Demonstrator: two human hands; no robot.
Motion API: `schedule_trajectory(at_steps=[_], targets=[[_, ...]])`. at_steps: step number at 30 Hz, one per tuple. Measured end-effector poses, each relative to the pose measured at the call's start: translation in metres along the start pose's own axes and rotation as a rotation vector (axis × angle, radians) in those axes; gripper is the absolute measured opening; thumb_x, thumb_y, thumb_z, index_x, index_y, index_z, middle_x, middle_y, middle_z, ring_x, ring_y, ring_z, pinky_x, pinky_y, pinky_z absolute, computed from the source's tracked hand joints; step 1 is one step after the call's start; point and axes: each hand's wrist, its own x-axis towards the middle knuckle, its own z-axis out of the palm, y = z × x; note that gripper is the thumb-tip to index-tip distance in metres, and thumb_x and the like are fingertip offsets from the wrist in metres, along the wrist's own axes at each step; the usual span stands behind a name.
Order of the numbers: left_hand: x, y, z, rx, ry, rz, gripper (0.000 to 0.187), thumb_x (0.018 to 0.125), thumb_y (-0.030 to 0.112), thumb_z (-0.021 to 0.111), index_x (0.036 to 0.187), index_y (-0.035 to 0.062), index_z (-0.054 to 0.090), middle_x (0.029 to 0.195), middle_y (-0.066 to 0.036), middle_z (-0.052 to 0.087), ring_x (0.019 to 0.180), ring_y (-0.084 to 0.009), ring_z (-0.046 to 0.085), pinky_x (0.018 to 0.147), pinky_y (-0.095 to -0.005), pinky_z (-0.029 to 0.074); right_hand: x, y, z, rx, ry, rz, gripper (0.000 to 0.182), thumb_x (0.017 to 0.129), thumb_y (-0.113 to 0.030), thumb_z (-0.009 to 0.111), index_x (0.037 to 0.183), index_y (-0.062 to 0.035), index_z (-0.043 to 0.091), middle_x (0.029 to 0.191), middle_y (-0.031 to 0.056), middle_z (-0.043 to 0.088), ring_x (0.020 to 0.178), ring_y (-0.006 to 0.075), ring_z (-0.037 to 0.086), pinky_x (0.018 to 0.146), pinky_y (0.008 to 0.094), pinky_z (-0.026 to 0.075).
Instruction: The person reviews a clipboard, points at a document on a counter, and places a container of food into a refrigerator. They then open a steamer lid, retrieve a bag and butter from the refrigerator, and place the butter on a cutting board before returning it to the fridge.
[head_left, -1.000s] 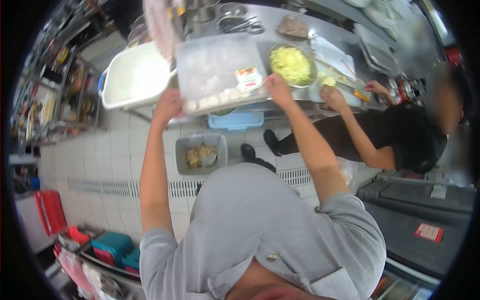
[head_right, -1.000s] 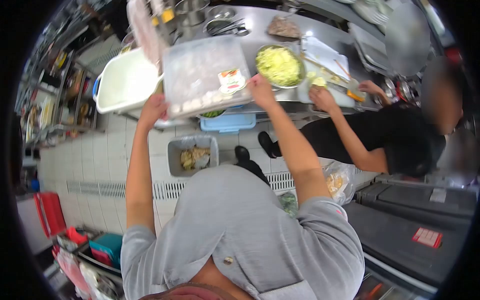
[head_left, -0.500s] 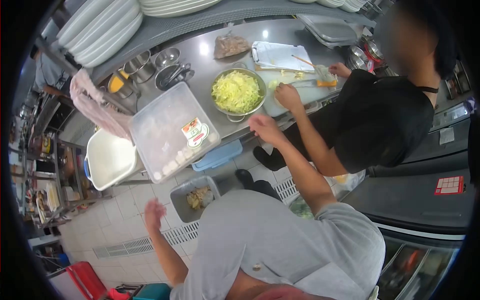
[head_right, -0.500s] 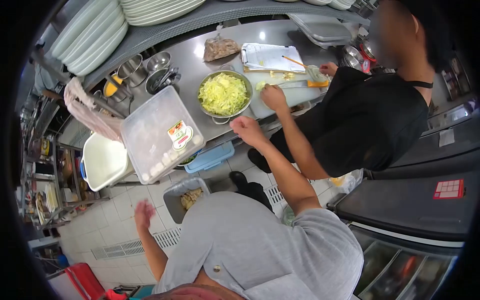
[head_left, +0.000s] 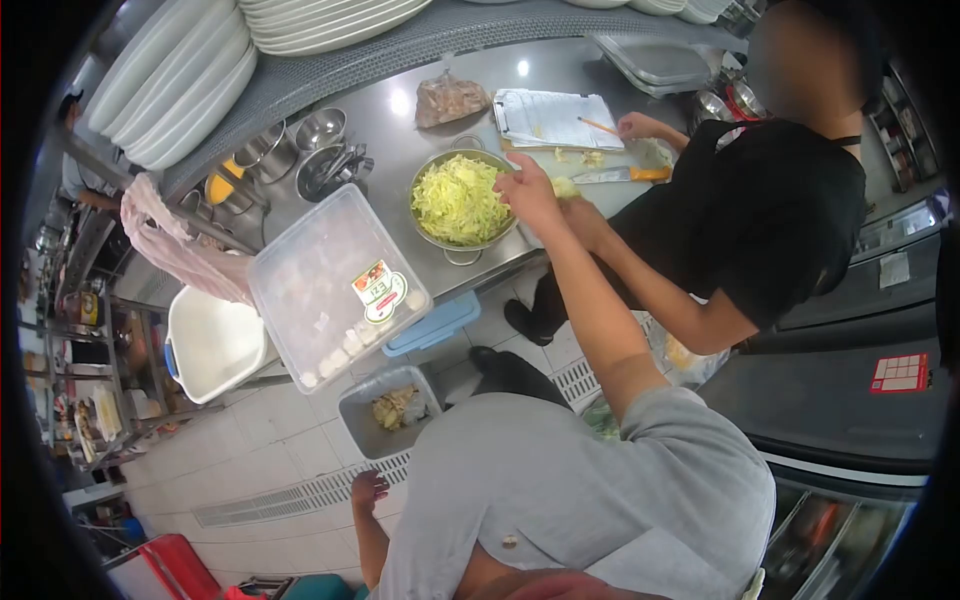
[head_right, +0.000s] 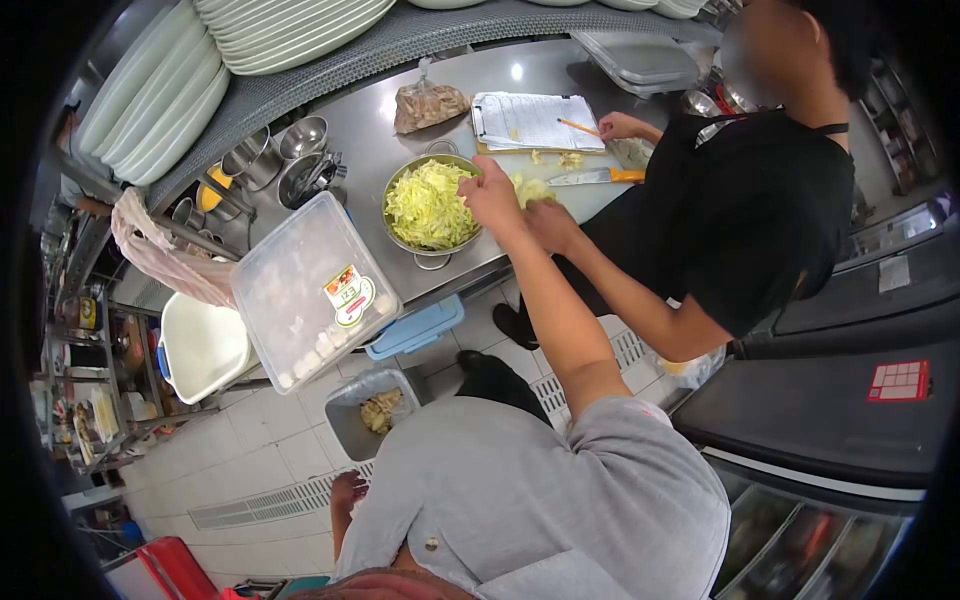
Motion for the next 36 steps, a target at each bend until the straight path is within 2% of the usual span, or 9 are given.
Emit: schedule_trajectory(at_steps=[6, 8, 10, 12, 14, 17, 26, 32, 36], targets=[[0.01, -0.006, 0.021, -0.12, 0.1, -0.027, 0.029, 0.095, 0.031, 0.055, 0.111, 0.0073, 0.056, 0.093, -0.011, 0.065, 0.071, -0.0231, 0.066, 0.058, -0.0368, 0.053, 0.061, 0.047, -0.03, -0.554, -0.073, -0.103, 0.04, 0.082, -0.031, 0.071, 0.107, -0.0009, 0.069, 0.1, 0.0164, 0.071, 0.093, 0.0299, 0.068, 0.085, 0.0374, 0.052], [0.01, -0.019, 0.026, 0.157, 0.024, 0.169, 0.031, 0.095, 0.032, 0.055, 0.114, 0.0071, 0.056, 0.096, -0.012, 0.064, 0.073, -0.024, 0.066, 0.06, -0.0382, 0.053, 0.099, 0.075, -0.047, -0.621, 0.027, -0.111, 0.04, 0.081, -0.031, 0.072, 0.106, -0.0011, 0.07, 0.098, 0.0178, 0.071, 0.091, 0.0314, 0.069, 0.082, 0.038, 0.053], [0.015, -0.044, 0.041, 0.124, 0.013, 0.15, 0.035, 0.094, 0.032, 0.057, 0.117, 0.0061, 0.055, 0.099, -0.014, 0.064, 0.077, -0.0257, 0.065, 0.064, -0.0388, 0.053, 0.135, 0.088, -0.066, -0.719, 0.096, -0.127, 0.039, 0.081, -0.033, 0.072, 0.104, -0.0017, 0.07, 0.099, 0.0185, 0.071, 0.093, 0.0337, 0.068, 0.083, 0.0397, 0.053], [0.02, -0.062, 0.064, -0.22, 0.073, -0.062, 0.04, 0.093, 0.032, 0.059, 0.121, 0.0042, 0.054, 0.102, -0.018, 0.063, 0.084, -0.0281, 0.064, 0.07, -0.0387, 0.053, 0.177, 0.095, -0.081, -0.84, 0.143, -0.163, 0.038, 0.082, -0.035, 0.07, 0.102, -0.0026, 0.071, 0.103, 0.0184, 0.07, 0.098, 0.0369, 0.066, 0.086, 0.0425, 0.052], [0.014, -0.057, 0.084, -0.391, 0.109, -0.152, 0.042, 0.092, 0.03, 0.062, 0.121, 0.0004, 0.054, 0.105, -0.022, 0.061, 0.092, -0.0303, 0.061, 0.078, -0.0387, 0.052, 0.207, 0.091, -0.093, -0.898, 0.117, -0.053, 0.038, 0.083, -0.034, 0.068, 0.104, -0.0032, 0.071, 0.108, 0.0188, 0.069, 0.102, 0.0364, 0.065, 0.091, 0.0431, 0.051], [-0.067, 0.029, 0.143, -0.322, 0.24, -0.173, 0.037, 0.093, 0.026, 0.061, 0.118, -0.0008, 0.056, 0.106, -0.02, 0.062, 0.086, -0.0288, 0.061, 0.074, -0.0361, 0.053, 0.242, 0.094, -0.106, -1.017, 0.069, -0.028, 0.039, 0.085, -0.033, 0.063, 0.111, -0.0039, 0.067, 0.111, 0.0188, 0.069, 0.105, 0.0366, 0.065, 0.093, 0.0457, 0.051], [-0.054, -0.005, 0.177, -0.427, 0.182, -0.178, 0.032, 0.092, 0.019, 0.061, 0.118, -0.0002, 0.057, 0.103, -0.016, 0.064, 0.082, -0.0251, 0.065, 0.068, -0.0319, 0.055, 0.308, 0.124, -0.151, -1.268, 0.003, 0.106, 0.062, 0.087, -0.02, 0.047, 0.147, -0.0079, 0.037, 0.116, 0.0229, 0.066, 0.106, 0.0382, 0.066, 0.093, 0.0493, 0.05], [-0.051, -0.008, 0.188, -0.466, 0.187, -0.164, 0.032, 0.091, 0.018, 0.063, 0.118, 0.0008, 0.057, 0.101, -0.014, 0.065, 0.082, -0.0231, 0.066, 0.066, -0.031, 0.055, 0.324, 0.137, -0.178, -1.318, -0.131, 0.108, 0.068, 0.088, -0.019, 0.045, 0.153, -0.0111, 0.028, 0.12, 0.0231, 0.065, 0.111, 0.0376, 0.064, 0.094, 0.048, 0.05], [-0.051, -0.006, 0.192, -0.485, 0.197, -0.133, 0.032, 0.09, 0.017, 0.063, 0.117, 0.0014, 0.057, 0.099, -0.013, 0.065, 0.081, -0.0218, 0.067, 0.064, -0.0304, 0.055, 0.331, 0.139, -0.17, -1.329, -0.12, 0.13, 0.053, 0.087, -0.02, 0.047, 0.139, -0.0107, 0.047, 0.12, 0.0216, 0.065, 0.111, 0.0358, 0.064, 0.094, 0.0472, 0.05]])
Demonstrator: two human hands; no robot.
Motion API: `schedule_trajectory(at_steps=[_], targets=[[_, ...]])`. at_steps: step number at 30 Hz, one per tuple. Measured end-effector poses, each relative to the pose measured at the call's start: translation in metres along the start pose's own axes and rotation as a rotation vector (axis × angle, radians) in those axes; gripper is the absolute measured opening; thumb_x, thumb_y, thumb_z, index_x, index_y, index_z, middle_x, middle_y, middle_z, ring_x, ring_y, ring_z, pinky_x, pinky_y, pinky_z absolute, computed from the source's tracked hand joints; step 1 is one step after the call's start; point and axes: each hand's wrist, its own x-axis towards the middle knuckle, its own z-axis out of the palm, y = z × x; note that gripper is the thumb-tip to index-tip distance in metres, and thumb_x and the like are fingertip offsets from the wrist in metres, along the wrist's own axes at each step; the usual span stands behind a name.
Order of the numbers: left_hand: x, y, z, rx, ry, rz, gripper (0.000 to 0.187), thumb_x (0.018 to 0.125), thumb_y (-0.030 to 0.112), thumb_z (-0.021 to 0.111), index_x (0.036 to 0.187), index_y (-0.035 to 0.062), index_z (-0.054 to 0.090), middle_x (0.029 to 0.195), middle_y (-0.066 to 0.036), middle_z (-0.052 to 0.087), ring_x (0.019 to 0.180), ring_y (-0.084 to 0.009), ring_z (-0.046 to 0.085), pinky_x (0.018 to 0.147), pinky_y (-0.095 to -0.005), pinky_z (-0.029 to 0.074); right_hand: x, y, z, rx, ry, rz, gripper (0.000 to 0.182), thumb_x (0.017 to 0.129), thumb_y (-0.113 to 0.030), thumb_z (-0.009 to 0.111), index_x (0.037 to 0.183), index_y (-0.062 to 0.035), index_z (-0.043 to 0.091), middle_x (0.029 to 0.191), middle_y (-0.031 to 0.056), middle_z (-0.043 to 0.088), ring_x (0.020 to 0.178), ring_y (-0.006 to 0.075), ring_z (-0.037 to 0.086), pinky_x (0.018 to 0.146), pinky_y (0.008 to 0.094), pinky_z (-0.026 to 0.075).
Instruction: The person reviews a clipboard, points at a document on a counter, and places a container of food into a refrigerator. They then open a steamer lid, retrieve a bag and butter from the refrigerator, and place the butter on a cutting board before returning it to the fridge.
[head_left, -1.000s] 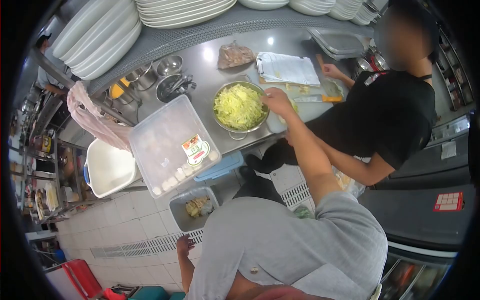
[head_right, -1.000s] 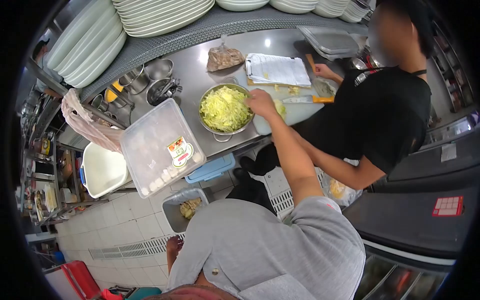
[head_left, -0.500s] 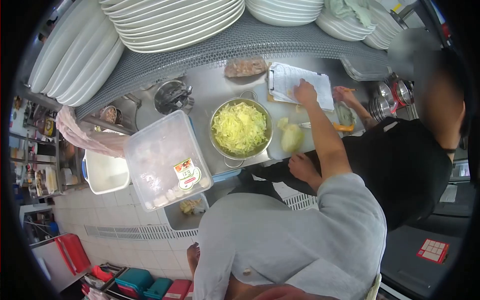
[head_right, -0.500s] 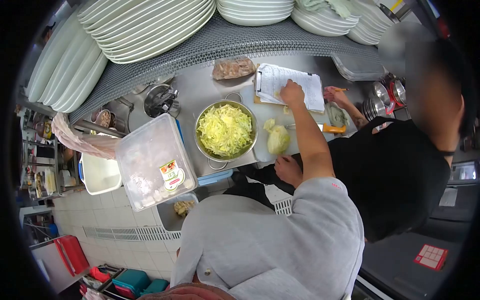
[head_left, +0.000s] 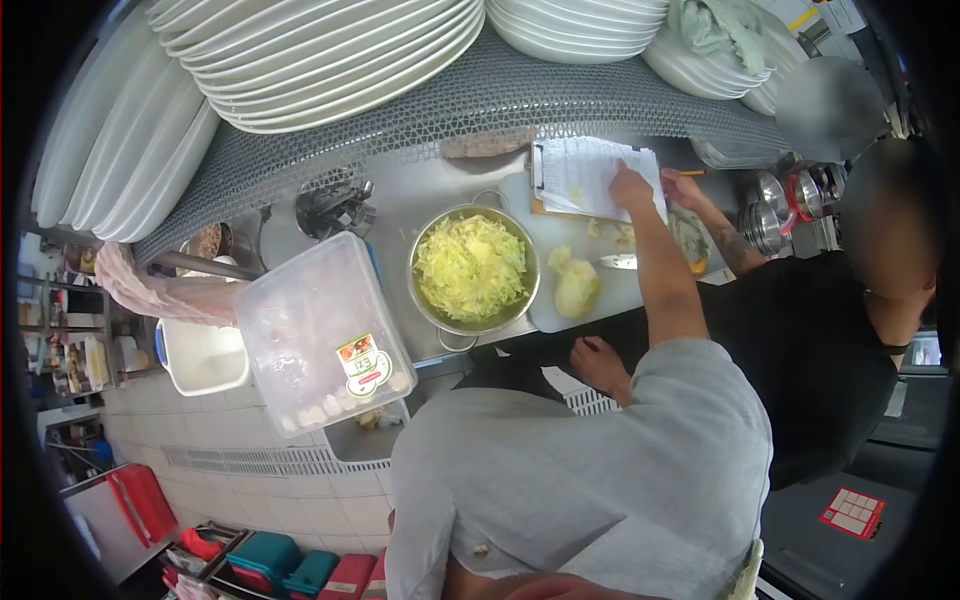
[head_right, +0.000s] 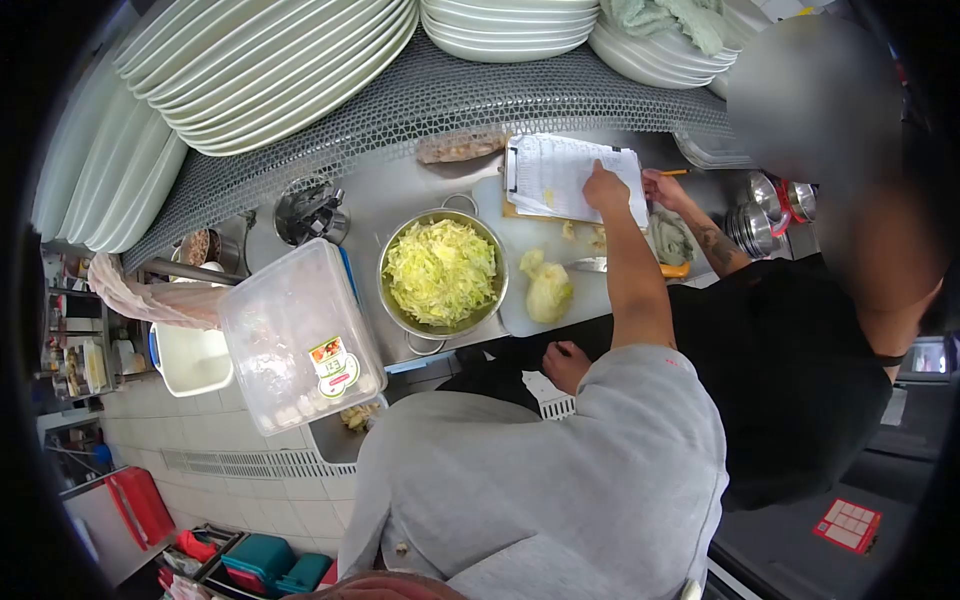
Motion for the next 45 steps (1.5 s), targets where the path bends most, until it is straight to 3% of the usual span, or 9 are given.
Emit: schedule_trajectory(at_steps=[5, 6, 11, 15, 20, 29, 32, 38, 45], targets=[[-0.003, 0.008, -0.024, 0.01, -0.04, 0.186, 0.031, 0.09, 0.015, 0.064, 0.117, 0.0023, 0.058, 0.097, -0.011, 0.065, 0.08, -0.0202, 0.067, 0.062, -0.0297, 0.056, -0.085, -0.076, -0.045, 0.303, 0.243, -0.153, 0.028, 0.085, -0.029, 0.06, 0.1, -0.0077, 0.07, 0.104, 0.0159, 0.071, 0.097, 0.0339, 0.068, 0.085, 0.044, 0.053], [0.001, 0.012, -0.038, 0.04, -0.055, 0.294, 0.031, 0.09, 0.015, 0.064, 0.117, 0.0024, 0.058, 0.096, -0.011, 0.065, 0.08, -0.0199, 0.068, 0.062, -0.0296, 0.056, -0.103, -0.089, -0.04, 0.482, 0.272, -0.23, 0.021, 0.081, -0.028, 0.068, 0.087, -0.0084, 0.072, 0.087, 0.0138, 0.072, 0.085, 0.0337, 0.069, 0.077, 0.0429, 0.055], [-0.055, 0.117, -0.083, -0.127, 0.21, 0.5, 0.019, 0.09, 0.014, 0.065, 0.107, 0.0073, 0.06, 0.09, -0.005, 0.064, 0.07, -0.0125, 0.063, 0.054, -0.0244, 0.05, -0.151, -0.105, -0.033, 0.465, 0.319, -0.106, 0.014, 0.078, -0.022, 0.07, 0.085, -0.0099, 0.074, 0.08, 0.0121, 0.072, 0.079, 0.0298, 0.07, 0.073, 0.0391, 0.055], [-0.112, 0.197, -0.081, -0.06, 0.233, 0.804, 0.014, 0.094, 0.02, 0.063, 0.102, 0.0098, 0.06, 0.084, -0.001, 0.061, 0.068, -0.0075, 0.057, 0.056, -0.0208, 0.044, -0.121, -0.074, -0.019, 0.388, 0.357, 0.022, 0.023, 0.077, -0.028, 0.073, 0.091, -0.0107, 0.074, 0.088, 0.0123, 0.072, 0.085, 0.03, 0.07, 0.077, 0.0419, 0.055], [-0.137, 0.242, -0.055, -0.032, 0.139, 0.843, 0.017, 0.097, 0.023, 0.062, 0.102, 0.0072, 0.06, 0.084, 0.0, 0.061, 0.069, -0.0072, 0.057, 0.059, -0.0209, 0.044, -0.104, -0.078, -0.007, 0.343, 0.22, 0.157, 0.032, 0.076, -0.034, 0.073, 0.096, -0.0095, 0.072, 0.1, 0.0147, 0.072, 0.093, 0.0324, 0.068, 0.081, 0.0438, 0.054], [-0.133, 0.222, -0.059, -0.004, 0.089, 0.804, 0.017, 0.096, 0.023, 0.063, 0.101, 0.0072, 0.061, 0.084, 0.0, 0.061, 0.067, -0.0078, 0.056, 0.057, -0.0209, 0.044, -0.151, -0.095, -0.016, 0.46, 0.141, -0.019, 0.025, 0.078, -0.028, 0.067, 0.094, -0.0102, 0.073, 0.11, 0.0154, 0.069, 0.102, 0.033, 0.066, 0.088, 0.0426, 0.052], [-0.13, 0.213, -0.066, -0.023, 0.067, 0.809, 0.018, 0.096, 0.024, 0.064, 0.101, 0.007, 0.061, 0.084, 0.0, 0.061, 0.067, -0.0077, 0.056, 0.057, -0.0209, 0.044, -0.202, -0.088, -0.009, 0.111, 0.131, -0.386, 0.029, 0.077, -0.025, 0.067, 0.099, -0.0059, 0.072, 0.092, 0.0147, 0.072, 0.091, 0.0342, 0.068, 0.086, 0.0422, 0.053], [-0.119, 0.21, -0.07, 0.004, 0.052, 0.837, 0.02, 0.096, 0.024, 0.064, 0.104, 0.0063, 0.062, 0.084, -0.001, 0.061, 0.068, -0.0078, 0.056, 0.057, -0.0208, 0.044, -0.221, -0.106, -0.033, 0.339, 0.105, -0.172, 0.055, 0.08, -0.024, 0.067, 0.13, -0.0044, 0.057, 0.118, 0.0193, 0.066, 0.111, 0.0344, 0.063, 0.093, 0.0437, 0.051], [-0.106, 0.186, -0.063, -0.019, 0.033, 0.798, 0.021, 0.095, 0.027, 0.065, 0.104, 0.0082, 0.062, 0.083, 0.0, 0.062, 0.065, -0.0081, 0.058, 0.054, -0.0211, 0.046, -0.227, -0.12, -0.055, 0.364, 0.085, -0.202, 0.066, 0.082, -0.025, 0.067, 0.141, -0.0045, 0.045, 0.116, 0.0227, 0.066, 0.11, 0.0371, 0.063, 0.092, 0.0463, 0.051]])
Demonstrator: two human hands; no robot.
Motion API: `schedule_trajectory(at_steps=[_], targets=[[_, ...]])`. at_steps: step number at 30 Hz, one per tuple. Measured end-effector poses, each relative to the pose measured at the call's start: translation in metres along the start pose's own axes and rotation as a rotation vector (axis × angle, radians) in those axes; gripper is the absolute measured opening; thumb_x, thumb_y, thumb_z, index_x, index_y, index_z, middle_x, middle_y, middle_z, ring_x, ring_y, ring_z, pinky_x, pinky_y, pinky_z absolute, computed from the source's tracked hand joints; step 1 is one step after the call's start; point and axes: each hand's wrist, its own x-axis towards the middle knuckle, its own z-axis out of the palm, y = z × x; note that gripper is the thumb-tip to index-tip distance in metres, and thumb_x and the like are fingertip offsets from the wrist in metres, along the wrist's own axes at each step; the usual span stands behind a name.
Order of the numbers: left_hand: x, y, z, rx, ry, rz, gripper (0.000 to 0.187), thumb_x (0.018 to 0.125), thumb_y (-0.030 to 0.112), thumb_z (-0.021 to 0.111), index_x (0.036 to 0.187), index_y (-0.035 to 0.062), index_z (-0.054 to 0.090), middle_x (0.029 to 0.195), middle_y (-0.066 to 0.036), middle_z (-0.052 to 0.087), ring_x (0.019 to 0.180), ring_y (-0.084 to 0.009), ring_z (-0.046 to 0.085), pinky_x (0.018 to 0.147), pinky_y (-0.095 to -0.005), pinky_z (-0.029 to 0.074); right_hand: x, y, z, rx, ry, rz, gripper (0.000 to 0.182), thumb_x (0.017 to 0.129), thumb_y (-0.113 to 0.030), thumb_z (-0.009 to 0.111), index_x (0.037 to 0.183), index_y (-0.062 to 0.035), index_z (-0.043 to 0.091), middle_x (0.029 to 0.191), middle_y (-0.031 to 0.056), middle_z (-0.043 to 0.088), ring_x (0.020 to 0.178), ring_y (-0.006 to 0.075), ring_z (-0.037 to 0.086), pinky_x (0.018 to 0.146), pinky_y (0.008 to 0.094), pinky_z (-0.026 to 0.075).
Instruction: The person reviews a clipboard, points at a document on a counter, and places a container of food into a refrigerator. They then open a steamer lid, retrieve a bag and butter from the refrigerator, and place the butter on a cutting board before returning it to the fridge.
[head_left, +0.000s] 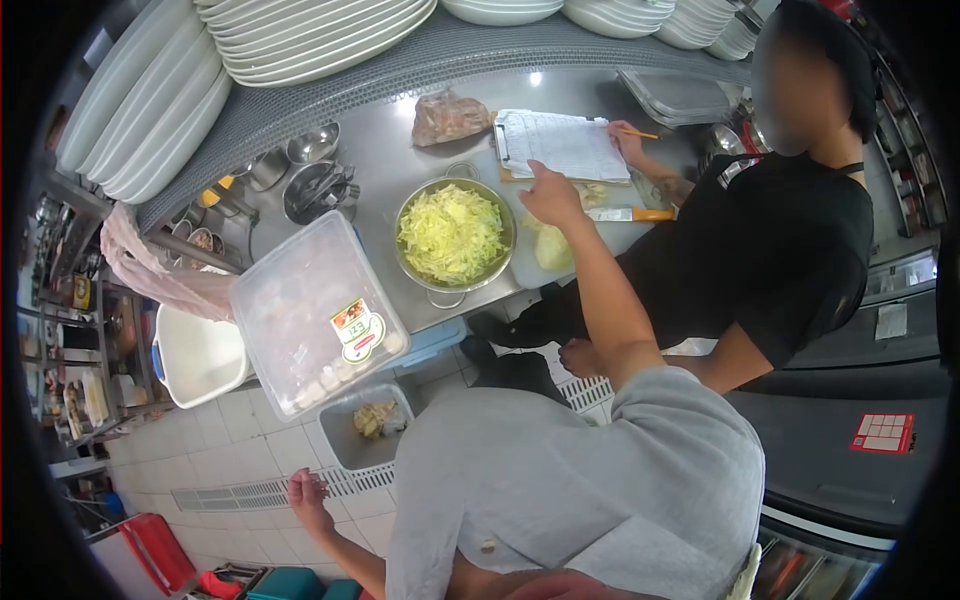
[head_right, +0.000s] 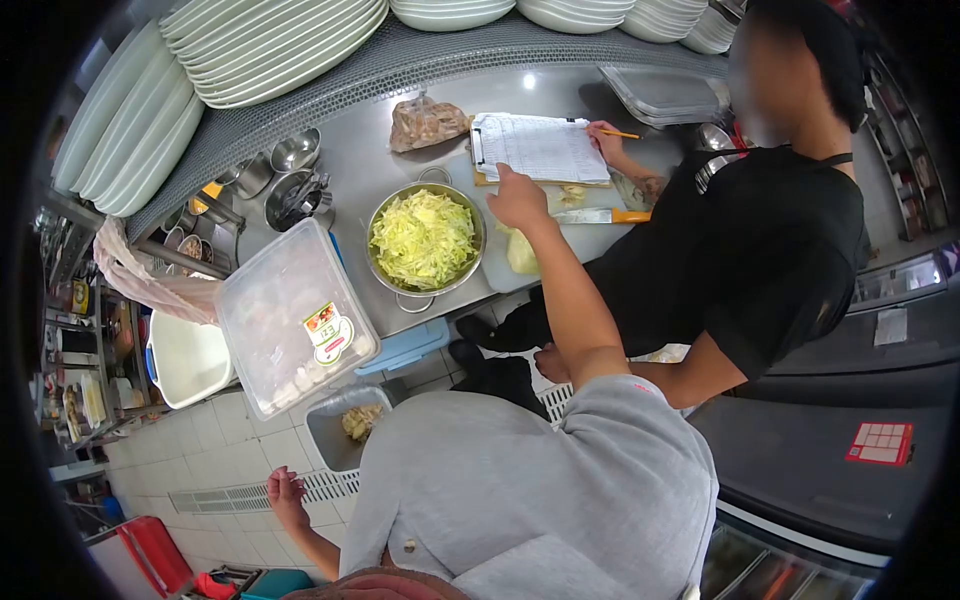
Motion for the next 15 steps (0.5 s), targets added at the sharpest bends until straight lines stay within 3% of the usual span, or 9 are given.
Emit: schedule_trajectory(at_steps=[7, 13, 15], targets=[[-0.003, -0.04, 0.002, -0.084, 0.019, -0.196, 0.016, 0.092, 0.025, 0.068, 0.097, 0.0118, 0.06, 0.08, -0.001, 0.063, 0.063, -0.0098, 0.059, 0.051, -0.0208, 0.045, 0.029, 0.048, 0.005, -0.043, 0.034, 0.15, 0.072, 0.082, -0.017, 0.062, 0.147, -0.0053, 0.036, 0.117, 0.0242, 0.065, 0.111, 0.0373, 0.063, 0.092, 0.0468, 0.051], [0.011, -0.071, -0.018, -0.056, 0.042, -0.372, 0.02, 0.092, 0.025, 0.066, 0.104, 0.0106, 0.059, 0.081, -0.003, 0.063, 0.063, -0.0123, 0.06, 0.047, -0.0236, 0.047, 0.155, 0.088, 0.031, -0.156, -0.153, 0.117, 0.072, 0.087, -0.018, 0.046, 0.155, -0.0104, 0.023, 0.132, 0.0216, 0.058, 0.123, 0.0353, 0.057, 0.101, 0.0458, 0.045], [0.013, -0.082, -0.026, -0.049, 0.035, -0.429, 0.022, 0.092, 0.024, 0.066, 0.106, 0.0091, 0.058, 0.083, -0.004, 0.063, 0.062, -0.0142, 0.061, 0.047, -0.025, 0.048, 0.199, 0.122, 0.046, -0.238, -0.192, 0.229, 0.072, 0.088, -0.018, 0.044, 0.156, -0.0111, 0.021, 0.138, 0.0191, 0.055, 0.127, 0.0329, 0.055, 0.104, 0.0449, 0.043]])
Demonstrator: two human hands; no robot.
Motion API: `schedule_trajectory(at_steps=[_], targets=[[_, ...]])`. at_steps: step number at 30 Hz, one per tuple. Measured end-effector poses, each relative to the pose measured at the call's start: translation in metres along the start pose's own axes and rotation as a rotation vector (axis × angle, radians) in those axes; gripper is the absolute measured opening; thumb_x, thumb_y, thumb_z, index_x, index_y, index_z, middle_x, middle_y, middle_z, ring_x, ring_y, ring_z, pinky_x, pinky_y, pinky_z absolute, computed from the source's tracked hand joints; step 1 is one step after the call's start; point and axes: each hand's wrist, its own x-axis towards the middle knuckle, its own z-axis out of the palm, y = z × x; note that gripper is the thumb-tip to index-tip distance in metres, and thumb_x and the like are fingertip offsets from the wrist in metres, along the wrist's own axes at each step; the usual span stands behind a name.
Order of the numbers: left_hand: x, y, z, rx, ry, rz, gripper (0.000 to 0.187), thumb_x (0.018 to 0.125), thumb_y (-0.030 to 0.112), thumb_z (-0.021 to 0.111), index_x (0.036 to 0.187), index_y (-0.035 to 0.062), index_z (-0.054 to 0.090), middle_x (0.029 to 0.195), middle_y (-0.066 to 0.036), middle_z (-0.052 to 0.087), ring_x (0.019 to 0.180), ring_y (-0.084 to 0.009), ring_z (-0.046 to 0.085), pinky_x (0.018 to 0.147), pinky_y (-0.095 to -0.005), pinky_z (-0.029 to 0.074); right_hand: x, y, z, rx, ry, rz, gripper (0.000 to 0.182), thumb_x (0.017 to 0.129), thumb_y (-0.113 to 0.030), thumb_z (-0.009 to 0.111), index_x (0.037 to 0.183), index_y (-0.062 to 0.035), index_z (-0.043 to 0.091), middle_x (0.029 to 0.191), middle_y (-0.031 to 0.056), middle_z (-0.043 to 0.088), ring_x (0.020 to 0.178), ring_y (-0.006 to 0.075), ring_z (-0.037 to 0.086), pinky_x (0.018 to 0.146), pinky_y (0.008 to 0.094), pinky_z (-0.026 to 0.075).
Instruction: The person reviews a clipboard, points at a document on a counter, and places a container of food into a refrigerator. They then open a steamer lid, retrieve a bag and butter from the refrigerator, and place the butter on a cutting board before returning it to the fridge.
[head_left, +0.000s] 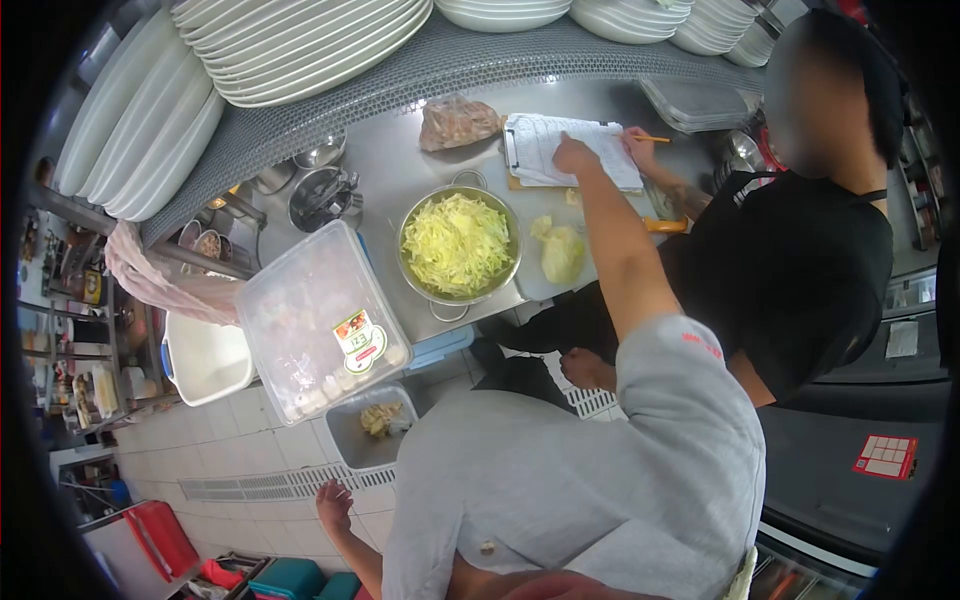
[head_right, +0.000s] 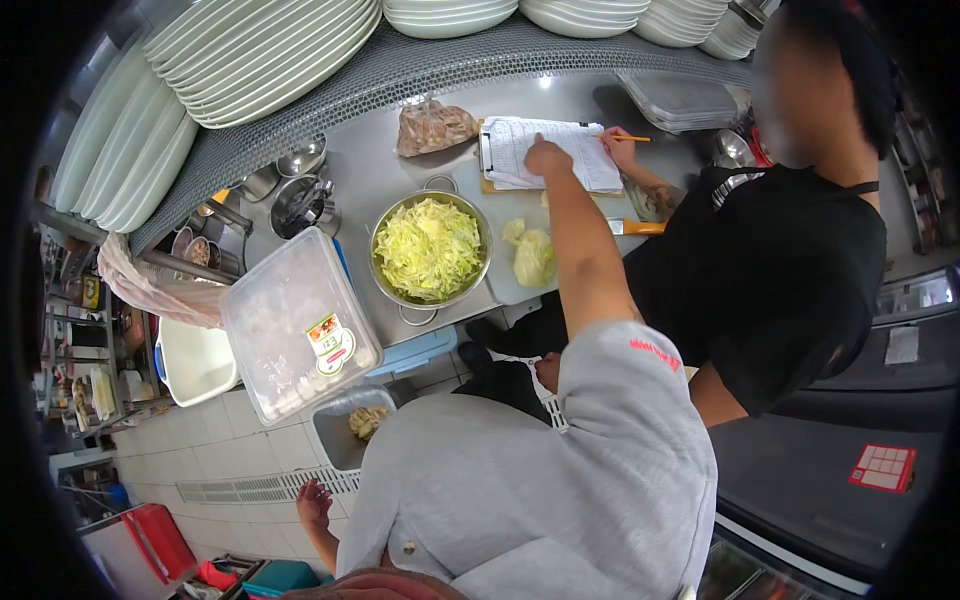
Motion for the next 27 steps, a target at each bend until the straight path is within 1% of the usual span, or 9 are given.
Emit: schedule_trajectory(at_steps=[3, 6, 8, 11, 12, 16, 19, 22, 27], targets=[[0.008, -0.03, -0.017, 0.029, 0.025, -0.093, 0.025, 0.091, 0.022, 0.064, 0.111, 0.0078, 0.057, 0.087, -0.007, 0.063, 0.064, -0.0173, 0.062, 0.047, -0.0261, 0.048, -0.019, 0.014, -0.023, -0.01, 0.001, 0.097, 0.071, 0.089, -0.017, 0.043, 0.156, -0.0116, 0.02, 0.143, 0.0162, 0.052, 0.13, 0.03, 0.052, 0.105, 0.0442, 0.043], [0.005, -0.063, -0.037, -0.007, 0.027, -0.208, 0.03, 0.094, 0.027, 0.058, 0.117, 0.0078, 0.057, 0.096, -0.01, 0.062, 0.073, -0.0214, 0.061, 0.056, -0.0326, 0.05, 0.008, 0.033, -0.009, -0.08, -0.026, 0.015, 0.072, 0.088, -0.016, 0.044, 0.156, -0.0123, 0.02, 0.139, 0.0174, 0.055, 0.126, 0.0315, 0.055, 0.103, 0.0438, 0.044], [-0.003, -0.083, -0.04, 0.01, 0.018, -0.211, 0.033, 0.096, 0.031, 0.055, 0.12, 0.0081, 0.056, 0.1, -0.011, 0.061, 0.077, -0.0235, 0.06, 0.062, -0.0366, 0.05, 0.021, 0.029, -0.004, -0.181, -0.067, -0.149, 0.073, 0.087, -0.015, 0.045, 0.156, -0.0152, 0.021, 0.136, 0.0179, 0.057, 0.123, 0.0324, 0.057, 0.101, 0.0432, 0.045], [-0.012, -0.096, -0.04, 0.118, 0.015, -0.265, 0.032, 0.097, 0.03, 0.054, 0.12, 0.0069, 0.055, 0.1, -0.012, 0.061, 0.075, -0.0238, 0.06, 0.06, -0.0365, 0.05, 0.002, 0.006, -0.012, -0.208, -0.072, -0.282, 0.074, 0.086, -0.014, 0.046, 0.156, -0.0194, 0.023, 0.132, 0.0187, 0.06, 0.119, 0.0334, 0.06, 0.099, 0.0425, 0.047], [0.006, -0.126, -0.059, 0.008, 0.063, -0.365, 0.031, 0.098, 0.028, 0.053, 0.119, 0.0051, 0.055, 0.099, -0.013, 0.061, 0.072, -0.0237, 0.06, 0.059, -0.0371, 0.05, -0.013, -0.015, -0.022, -0.196, -0.061, -0.311, 0.075, 0.085, -0.014, 0.047, 0.156, -0.0208, 0.024, 0.131, 0.019, 0.061, 0.118, 0.0337, 0.06, 0.099, 0.0424, 0.047], [0.005, -0.12, -0.061, 0.056, 0.039, -0.344, 0.03, 0.098, 0.027, 0.053, 0.118, 0.0045, 0.055, 0.097, -0.013, 0.062, 0.07, -0.0234, 0.061, 0.058, -0.0374, 0.051, -0.016, -0.057, -0.016, -0.157, -0.06, -0.306, 0.074, 0.085, -0.011, 0.047, 0.155, -0.0182, 0.026, 0.131, 0.0196, 0.06, 0.12, 0.0335, 0.058, 0.099, 0.0428, 0.046], [0.002, -0.109, -0.058, 0.07, 0.055, -0.317, 0.03, 0.097, 0.027, 0.054, 0.117, 0.0043, 0.055, 0.097, -0.013, 0.063, 0.07, -0.023, 0.062, 0.057, -0.0375, 0.051, 0.0, -0.065, 0.002, -0.145, 0.029, -0.222, 0.07, 0.087, -0.013, 0.046, 0.155, -0.0179, 0.027, 0.132, 0.0173, 0.06, 0.121, 0.0328, 0.058, 0.1, 0.0431, 0.046], [-0.009, -0.107, -0.063, 0.072, 0.112, -0.303, 0.031, 0.097, 0.028, 0.055, 0.116, 0.0047, 0.055, 0.096, -0.013, 0.063, 0.069, -0.0226, 0.062, 0.056, -0.0371, 0.051, -0.021, -0.068, -0.013, -0.109, 0.001, -0.155, 0.068, 0.089, -0.015, 0.045, 0.154, -0.0172, 0.027, 0.132, 0.0161, 0.06, 0.122, 0.0315, 0.058, 0.1, 0.0438, 0.046], [-0.035, -0.112, -0.053, 0.06, 0.133, -0.283, 0.031, 0.097, 0.03, 0.055, 0.116, 0.0057, 0.055, 0.094, -0.012, 0.063, 0.07, -0.0224, 0.061, 0.057, -0.0369, 0.051, -0.001, -0.058, -0.004, -0.175, -0.009, -0.172, 0.064, 0.092, -0.016, 0.041, 0.155, -0.0192, 0.027, 0.134, 0.0133, 0.06, 0.121, 0.0296, 0.06, 0.098, 0.045, 0.048]])
